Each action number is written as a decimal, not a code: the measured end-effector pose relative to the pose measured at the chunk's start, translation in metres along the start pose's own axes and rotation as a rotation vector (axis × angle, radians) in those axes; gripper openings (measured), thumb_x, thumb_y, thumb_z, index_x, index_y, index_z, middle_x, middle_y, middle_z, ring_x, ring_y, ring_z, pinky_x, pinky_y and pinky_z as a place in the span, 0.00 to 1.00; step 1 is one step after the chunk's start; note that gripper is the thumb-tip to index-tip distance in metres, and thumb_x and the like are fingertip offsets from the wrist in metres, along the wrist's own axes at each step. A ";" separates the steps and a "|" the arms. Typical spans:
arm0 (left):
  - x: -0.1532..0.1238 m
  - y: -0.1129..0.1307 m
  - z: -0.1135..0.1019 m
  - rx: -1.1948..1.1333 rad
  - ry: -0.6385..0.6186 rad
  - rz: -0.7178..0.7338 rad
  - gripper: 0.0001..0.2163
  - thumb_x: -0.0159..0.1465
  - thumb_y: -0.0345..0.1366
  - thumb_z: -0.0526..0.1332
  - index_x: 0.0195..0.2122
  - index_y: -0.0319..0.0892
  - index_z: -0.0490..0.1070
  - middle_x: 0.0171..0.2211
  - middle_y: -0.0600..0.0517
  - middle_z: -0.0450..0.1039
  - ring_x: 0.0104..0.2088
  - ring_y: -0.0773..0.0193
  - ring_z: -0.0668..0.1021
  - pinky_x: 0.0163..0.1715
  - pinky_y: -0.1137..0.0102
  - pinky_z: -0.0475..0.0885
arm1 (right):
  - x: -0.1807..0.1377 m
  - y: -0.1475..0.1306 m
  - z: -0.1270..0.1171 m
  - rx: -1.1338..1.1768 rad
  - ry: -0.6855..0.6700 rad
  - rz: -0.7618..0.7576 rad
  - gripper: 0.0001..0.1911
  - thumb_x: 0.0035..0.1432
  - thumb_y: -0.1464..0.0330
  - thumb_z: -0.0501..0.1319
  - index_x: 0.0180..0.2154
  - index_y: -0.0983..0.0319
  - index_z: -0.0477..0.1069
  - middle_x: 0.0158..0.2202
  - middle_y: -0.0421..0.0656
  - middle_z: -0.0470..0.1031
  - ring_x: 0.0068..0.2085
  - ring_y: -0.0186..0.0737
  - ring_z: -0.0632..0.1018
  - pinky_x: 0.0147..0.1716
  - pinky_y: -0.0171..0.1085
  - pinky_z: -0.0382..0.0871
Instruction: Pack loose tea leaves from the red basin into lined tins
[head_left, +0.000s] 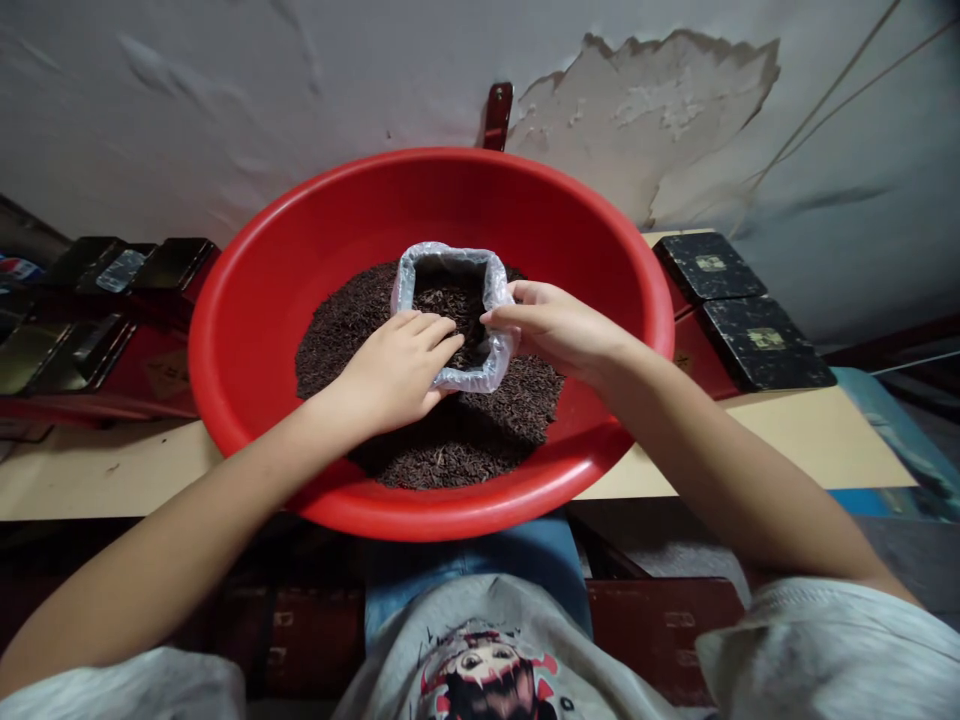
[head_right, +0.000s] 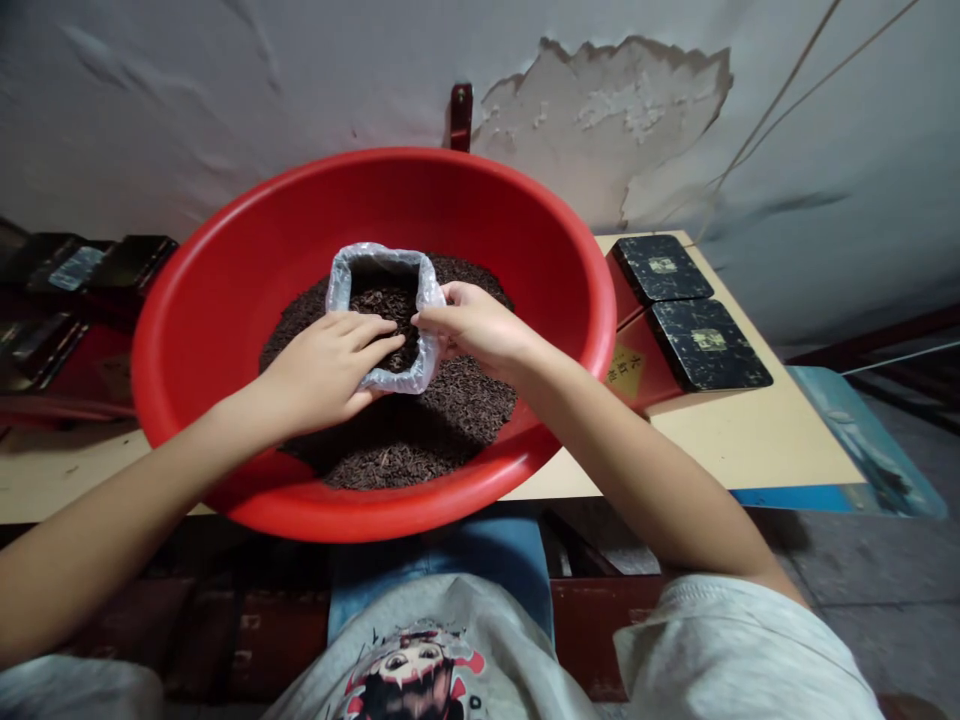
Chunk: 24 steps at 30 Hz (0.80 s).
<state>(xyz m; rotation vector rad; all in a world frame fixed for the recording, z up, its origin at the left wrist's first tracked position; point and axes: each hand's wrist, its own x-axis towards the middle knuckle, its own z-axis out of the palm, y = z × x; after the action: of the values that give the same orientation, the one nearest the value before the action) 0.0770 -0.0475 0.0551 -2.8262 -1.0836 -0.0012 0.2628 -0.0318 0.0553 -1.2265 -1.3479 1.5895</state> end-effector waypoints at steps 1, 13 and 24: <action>0.001 0.000 0.000 0.003 -0.014 0.000 0.22 0.58 0.35 0.56 0.54 0.37 0.65 0.54 0.42 0.67 0.55 0.52 0.68 0.57 0.58 0.59 | 0.000 0.003 0.002 -0.046 0.020 -0.013 0.08 0.46 0.71 0.61 0.30 0.62 0.62 0.25 0.37 0.65 0.25 0.30 0.69 0.25 0.33 0.66; 0.005 -0.035 0.017 -0.468 0.396 -0.634 0.17 0.63 0.41 0.47 0.50 0.46 0.66 0.54 0.48 0.64 0.56 0.55 0.67 0.58 0.59 0.60 | 0.016 -0.016 -0.033 -0.879 0.254 -0.152 0.20 0.47 0.79 0.50 0.43 0.65 0.67 0.41 0.48 0.74 0.43 0.44 0.74 0.44 0.43 0.66; 0.005 -0.111 0.107 -0.440 -0.123 -1.155 0.31 0.63 0.49 0.42 0.65 0.37 0.48 0.64 0.33 0.47 0.65 0.42 0.52 0.60 0.46 0.48 | 0.043 -0.018 0.000 -1.357 0.381 -0.013 0.24 0.50 0.76 0.57 0.51 0.72 0.68 0.35 0.57 0.74 0.40 0.53 0.76 0.39 0.49 0.68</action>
<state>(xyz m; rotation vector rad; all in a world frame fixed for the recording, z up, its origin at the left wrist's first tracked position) 0.0025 0.0490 -0.0387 -2.0318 -2.8140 -0.1813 0.2486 0.0122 0.0637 -2.0675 -2.1718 0.1745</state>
